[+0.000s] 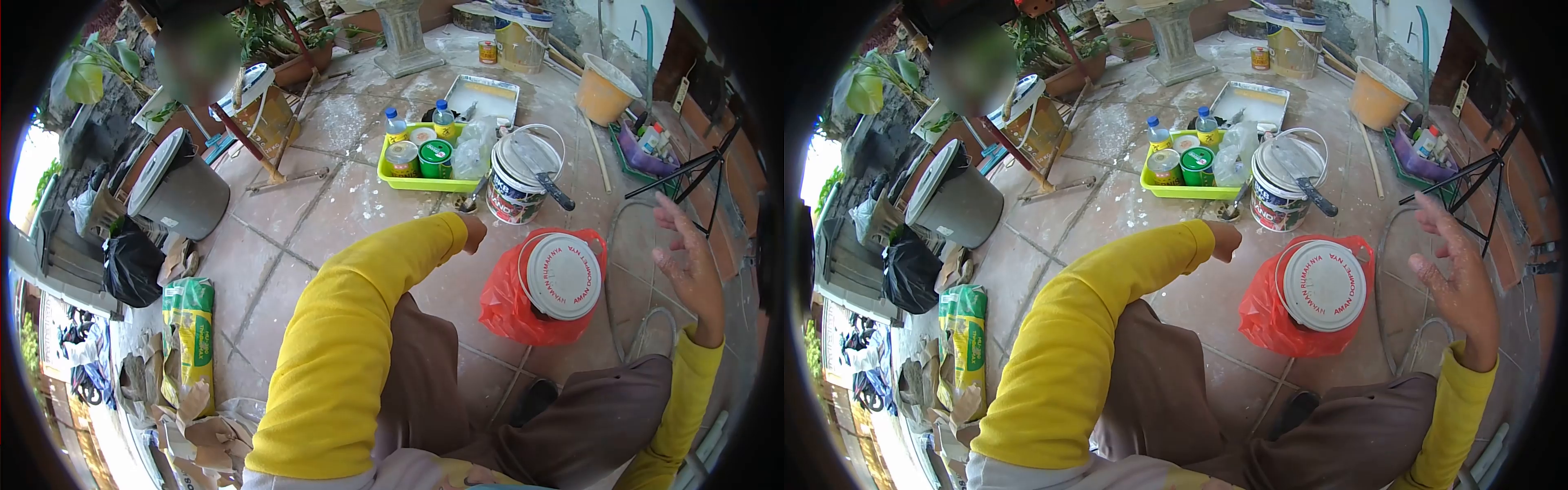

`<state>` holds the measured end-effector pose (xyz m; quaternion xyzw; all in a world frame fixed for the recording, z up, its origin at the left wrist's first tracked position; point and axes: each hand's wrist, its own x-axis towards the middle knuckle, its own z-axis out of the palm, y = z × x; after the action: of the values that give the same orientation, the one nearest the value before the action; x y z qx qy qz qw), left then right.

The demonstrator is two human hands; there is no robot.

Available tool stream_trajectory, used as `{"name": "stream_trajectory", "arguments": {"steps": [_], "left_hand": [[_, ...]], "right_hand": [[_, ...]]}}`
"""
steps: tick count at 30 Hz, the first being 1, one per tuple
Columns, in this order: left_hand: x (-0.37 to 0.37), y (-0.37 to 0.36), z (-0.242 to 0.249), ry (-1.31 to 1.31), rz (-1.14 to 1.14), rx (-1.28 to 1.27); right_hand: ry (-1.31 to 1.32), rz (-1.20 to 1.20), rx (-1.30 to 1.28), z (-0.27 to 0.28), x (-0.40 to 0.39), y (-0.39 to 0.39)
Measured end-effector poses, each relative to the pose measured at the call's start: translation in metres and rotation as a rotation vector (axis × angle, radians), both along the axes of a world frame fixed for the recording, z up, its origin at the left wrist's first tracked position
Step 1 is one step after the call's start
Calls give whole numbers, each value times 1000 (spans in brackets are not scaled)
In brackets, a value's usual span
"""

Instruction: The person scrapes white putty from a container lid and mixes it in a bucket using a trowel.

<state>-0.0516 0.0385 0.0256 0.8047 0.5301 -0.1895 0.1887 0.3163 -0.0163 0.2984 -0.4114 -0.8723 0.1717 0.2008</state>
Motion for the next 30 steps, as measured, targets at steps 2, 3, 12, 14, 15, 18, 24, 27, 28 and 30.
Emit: {"name": "stream_trajectory", "arguments": {"steps": [2, 3, 12, 14, 15, 18, 24, 27, 28, 30], "left_hand": [[3, -1, 6, 23, -29, 13], [4, -1, 8, 33, -43, 23], [10, 2, 15, 44, -59, 16], [10, 4, 14, 32, -60, 10], [9, 5, 13, 19, -55, 35], [7, 6, 10, -21, -33, 65], [12, 12, 5, 12, -97, 57], [14, 11, 8, 47, -114, 21], [16, 10, 8, 24, -115, 34], [18, 10, 8, -17, -127, 60]], "right_hand": [[96, -61, 90, 0, 11, 1], [154, -92, 144, 0, 16, 1], [966, -523, 458, -33, 160, -39], [1200, -738, 421, -67, 201, -78], [1239, -839, 401, -90, 230, -103], [1306, -1163, 428, -139, 322, -198], [1545, -1306, 663, -187, 572, -443], [1578, -1457, 864, -132, 495, -466], [1681, -1414, 899, -112, 469, -467], [2140, -950, 1235, -81, 446, -469]]}}
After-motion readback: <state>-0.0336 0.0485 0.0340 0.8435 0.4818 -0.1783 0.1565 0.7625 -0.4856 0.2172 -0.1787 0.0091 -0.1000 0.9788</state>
